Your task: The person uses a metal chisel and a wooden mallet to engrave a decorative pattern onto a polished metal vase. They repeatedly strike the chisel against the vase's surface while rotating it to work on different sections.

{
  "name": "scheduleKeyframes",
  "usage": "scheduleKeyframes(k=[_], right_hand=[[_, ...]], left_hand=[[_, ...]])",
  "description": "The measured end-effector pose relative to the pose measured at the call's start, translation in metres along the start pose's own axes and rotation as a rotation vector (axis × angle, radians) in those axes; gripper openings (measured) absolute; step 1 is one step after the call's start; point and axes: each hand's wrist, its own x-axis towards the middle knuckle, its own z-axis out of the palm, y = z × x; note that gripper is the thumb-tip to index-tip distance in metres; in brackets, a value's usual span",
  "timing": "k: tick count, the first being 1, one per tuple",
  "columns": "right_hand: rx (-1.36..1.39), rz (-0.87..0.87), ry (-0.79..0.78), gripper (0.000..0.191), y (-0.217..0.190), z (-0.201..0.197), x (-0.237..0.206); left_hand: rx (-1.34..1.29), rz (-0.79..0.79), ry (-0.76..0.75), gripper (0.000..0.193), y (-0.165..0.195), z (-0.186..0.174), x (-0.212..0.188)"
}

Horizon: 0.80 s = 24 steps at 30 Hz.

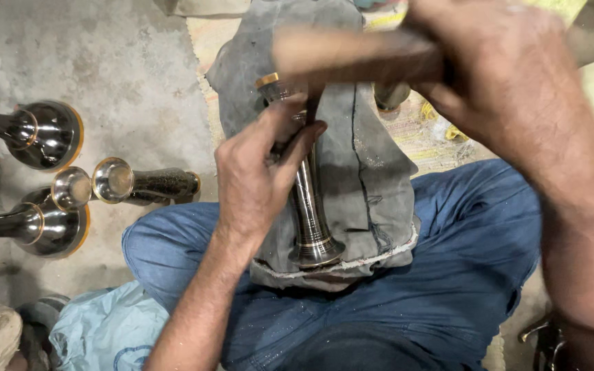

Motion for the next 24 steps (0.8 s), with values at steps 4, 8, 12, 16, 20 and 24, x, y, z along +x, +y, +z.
scheduleKeyframes(k=[4,8,12,16,20,24], right_hand=[[0.059,0.101,0.030,0.033,0.002,0.023,-0.017],[0.422,0.548,-0.036,0.024,0.002,0.042,-0.033],[0.352,0.409,0.074,0.035,0.003,0.056,-0.054],[0.479,0.557,0.099,0.033,-0.002,0.079,-0.079],[0.739,0.874,0.234,0.023,-0.009,0.105,-0.103],[0.498,0.751,0.253,0.027,-0.019,0.124,-0.127]], left_hand=[[0.005,0.137,-0.050,0.031,0.002,-0.004,0.011],[0.017,0.140,-0.128,0.031,0.005,-0.010,0.017],[0.026,0.192,-0.209,0.031,0.009,-0.013,0.026],[0.063,0.233,-0.288,0.030,0.011,-0.016,0.034],[0.107,0.244,-0.375,0.029,0.010,-0.015,0.037],[0.083,0.360,-0.421,0.031,0.008,-0.011,0.043]])
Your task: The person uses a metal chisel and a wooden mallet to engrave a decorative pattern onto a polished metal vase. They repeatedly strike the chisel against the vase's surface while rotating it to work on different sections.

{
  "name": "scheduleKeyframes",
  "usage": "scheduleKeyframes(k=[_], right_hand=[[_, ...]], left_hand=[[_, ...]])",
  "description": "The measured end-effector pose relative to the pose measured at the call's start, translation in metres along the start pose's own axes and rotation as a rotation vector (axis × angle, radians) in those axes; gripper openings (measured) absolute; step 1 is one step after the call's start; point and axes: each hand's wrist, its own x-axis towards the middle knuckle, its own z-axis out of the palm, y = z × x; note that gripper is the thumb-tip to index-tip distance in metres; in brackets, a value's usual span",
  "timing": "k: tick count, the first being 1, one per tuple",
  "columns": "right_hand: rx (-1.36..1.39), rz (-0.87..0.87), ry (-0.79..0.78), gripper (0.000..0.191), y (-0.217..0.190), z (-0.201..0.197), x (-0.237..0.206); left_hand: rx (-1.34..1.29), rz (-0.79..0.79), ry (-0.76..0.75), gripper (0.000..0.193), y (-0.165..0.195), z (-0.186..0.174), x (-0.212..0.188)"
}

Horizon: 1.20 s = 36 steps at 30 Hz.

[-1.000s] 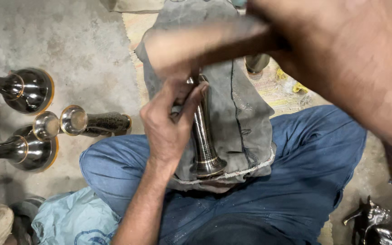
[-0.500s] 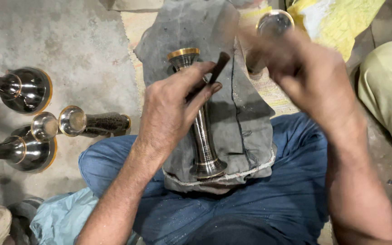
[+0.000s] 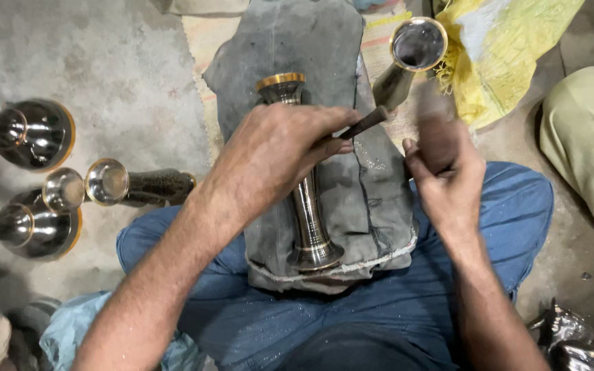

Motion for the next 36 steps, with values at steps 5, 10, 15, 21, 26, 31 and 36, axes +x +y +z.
scheduleKeyframes(k=[5,10,15,21,26,31,36], right_hand=[[-0.115,-0.049,0.085,0.033,0.014,0.010,-0.019],[-0.042,0.056,0.100,0.026,0.019,0.010,-0.034],[0.062,0.191,0.147,0.025,0.016,0.005,-0.045],[0.007,0.093,0.119,0.030,0.013,-0.005,-0.044],[-0.001,0.139,0.102,0.030,0.012,-0.007,-0.038],[-0.055,0.094,0.044,0.037,-0.001,-0.014,-0.017],[-0.241,-0.339,-0.091,0.040,-0.050,-0.034,0.031]], left_hand=[[0.036,-0.072,-0.241,0.032,-0.002,0.001,0.017],[0.103,-0.033,-0.339,0.035,0.002,-0.001,0.028],[0.124,0.001,-0.376,0.035,0.005,-0.004,0.030],[0.156,-0.002,-0.368,0.034,0.006,0.003,0.021],[-0.201,0.087,-0.003,0.032,-0.002,0.001,-0.003],[-0.434,-0.334,0.468,0.035,0.006,0.022,-0.042],[-0.470,-0.380,0.663,0.035,0.009,0.049,-0.051]])
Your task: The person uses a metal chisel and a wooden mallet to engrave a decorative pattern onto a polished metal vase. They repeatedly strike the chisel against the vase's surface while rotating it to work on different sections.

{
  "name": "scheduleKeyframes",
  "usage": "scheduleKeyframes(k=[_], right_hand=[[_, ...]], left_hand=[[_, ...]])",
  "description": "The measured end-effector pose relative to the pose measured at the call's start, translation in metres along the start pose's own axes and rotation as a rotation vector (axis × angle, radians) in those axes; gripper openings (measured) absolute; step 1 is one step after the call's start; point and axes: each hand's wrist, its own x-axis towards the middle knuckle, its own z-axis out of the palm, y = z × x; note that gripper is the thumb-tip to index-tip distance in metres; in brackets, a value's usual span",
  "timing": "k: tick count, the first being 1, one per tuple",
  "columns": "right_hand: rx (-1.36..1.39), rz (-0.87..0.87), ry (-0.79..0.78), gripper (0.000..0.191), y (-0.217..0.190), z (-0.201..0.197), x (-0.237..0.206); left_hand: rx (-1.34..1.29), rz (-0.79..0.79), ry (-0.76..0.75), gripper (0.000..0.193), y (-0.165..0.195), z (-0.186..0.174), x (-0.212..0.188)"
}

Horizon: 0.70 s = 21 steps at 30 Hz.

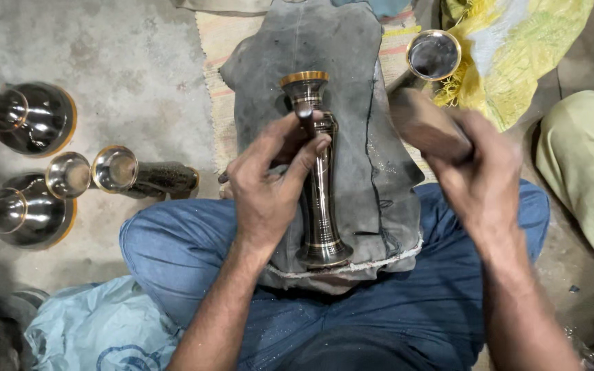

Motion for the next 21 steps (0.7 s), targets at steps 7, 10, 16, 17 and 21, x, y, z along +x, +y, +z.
scheduleKeyframes(k=[7,10,16,17,21], right_hand=[[-0.241,-0.380,-0.108,0.028,-0.068,-0.048,0.079],[-0.592,-0.590,-0.095,0.026,-0.086,-0.058,0.093],[-0.965,-0.691,-0.173,0.018,-0.102,-0.065,0.109],[-1.015,-0.724,-0.158,0.017,-0.104,-0.064,0.111],[-0.972,-0.792,-0.160,0.017,-0.113,-0.065,0.113]], left_hand=[[0.053,0.112,-0.038,0.032,-0.003,-0.005,0.004],[0.113,0.092,0.039,0.028,-0.005,-0.001,-0.001],[0.091,0.028,0.187,0.028,-0.013,0.011,-0.016],[0.141,0.016,0.221,0.030,-0.015,0.014,-0.019],[0.103,0.123,0.272,0.026,-0.028,0.021,-0.034]])
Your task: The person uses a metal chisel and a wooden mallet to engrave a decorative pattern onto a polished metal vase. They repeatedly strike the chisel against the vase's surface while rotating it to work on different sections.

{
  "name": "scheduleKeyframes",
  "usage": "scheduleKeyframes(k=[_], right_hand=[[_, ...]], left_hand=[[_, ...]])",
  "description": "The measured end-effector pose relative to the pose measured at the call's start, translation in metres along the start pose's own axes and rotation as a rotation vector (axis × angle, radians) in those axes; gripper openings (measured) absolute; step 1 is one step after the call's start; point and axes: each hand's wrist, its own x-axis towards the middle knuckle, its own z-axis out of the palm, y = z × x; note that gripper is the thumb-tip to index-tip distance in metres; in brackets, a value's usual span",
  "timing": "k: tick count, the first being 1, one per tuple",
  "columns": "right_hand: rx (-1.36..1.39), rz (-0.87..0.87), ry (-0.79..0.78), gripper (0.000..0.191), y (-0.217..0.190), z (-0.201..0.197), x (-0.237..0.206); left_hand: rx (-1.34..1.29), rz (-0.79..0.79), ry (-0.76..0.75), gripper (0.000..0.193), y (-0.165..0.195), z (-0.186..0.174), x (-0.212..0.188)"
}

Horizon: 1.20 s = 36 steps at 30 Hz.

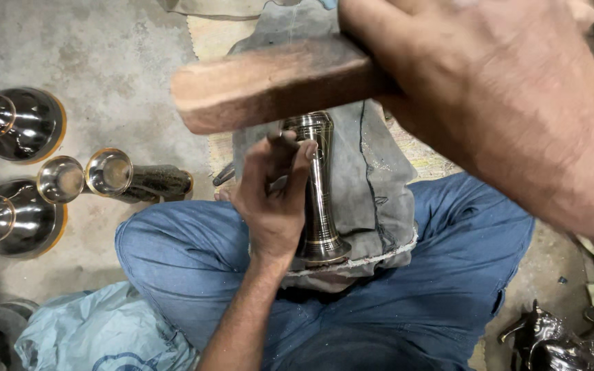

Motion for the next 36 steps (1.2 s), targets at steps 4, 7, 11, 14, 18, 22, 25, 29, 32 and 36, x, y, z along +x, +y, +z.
scheduleKeyframes(k=[4,7,11,14,18,22,25,29,32,36], right_hand=[[0.019,-0.050,-0.038,0.020,-0.005,-0.011,0.001],[-0.195,-0.068,-0.024,0.016,-0.008,-0.017,-0.001],[-0.053,-0.005,0.001,0.020,-0.006,-0.010,-0.005],[0.165,0.058,0.004,0.024,-0.012,0.012,-0.007],[0.808,0.231,-0.117,0.081,-0.037,0.066,-0.005],[1.318,0.342,-0.284,0.099,-0.063,0.122,0.004],[1.620,0.282,-0.178,0.095,-0.065,0.145,0.000],[1.731,0.310,-0.223,0.092,-0.064,0.153,-0.006],[1.699,0.501,-0.317,0.083,-0.062,0.146,-0.013],[1.186,0.670,-0.440,0.049,-0.047,0.129,-0.021]], left_hand=[[0.181,0.075,0.028,0.025,-0.011,0.002,-0.013],[0.106,-0.001,0.068,0.026,-0.014,0.003,-0.020],[0.114,-0.003,0.047,0.019,-0.015,0.003,-0.022],[0.099,-0.044,0.112,0.025,-0.014,0.004,-0.022],[-0.172,-0.066,0.290,0.030,-0.006,0.002,-0.018],[-0.313,-0.138,0.262,0.025,0.003,-0.003,-0.003],[-0.321,-0.220,0.224,0.026,0.010,-0.004,0.008],[-0.291,-0.238,0.123,0.027,0.016,0.005,0.014],[-0.079,-0.077,0.064,0.029,0.014,0.011,0.015],[-0.001,0.019,0.082,0.028,0.010,0.013,0.012]])
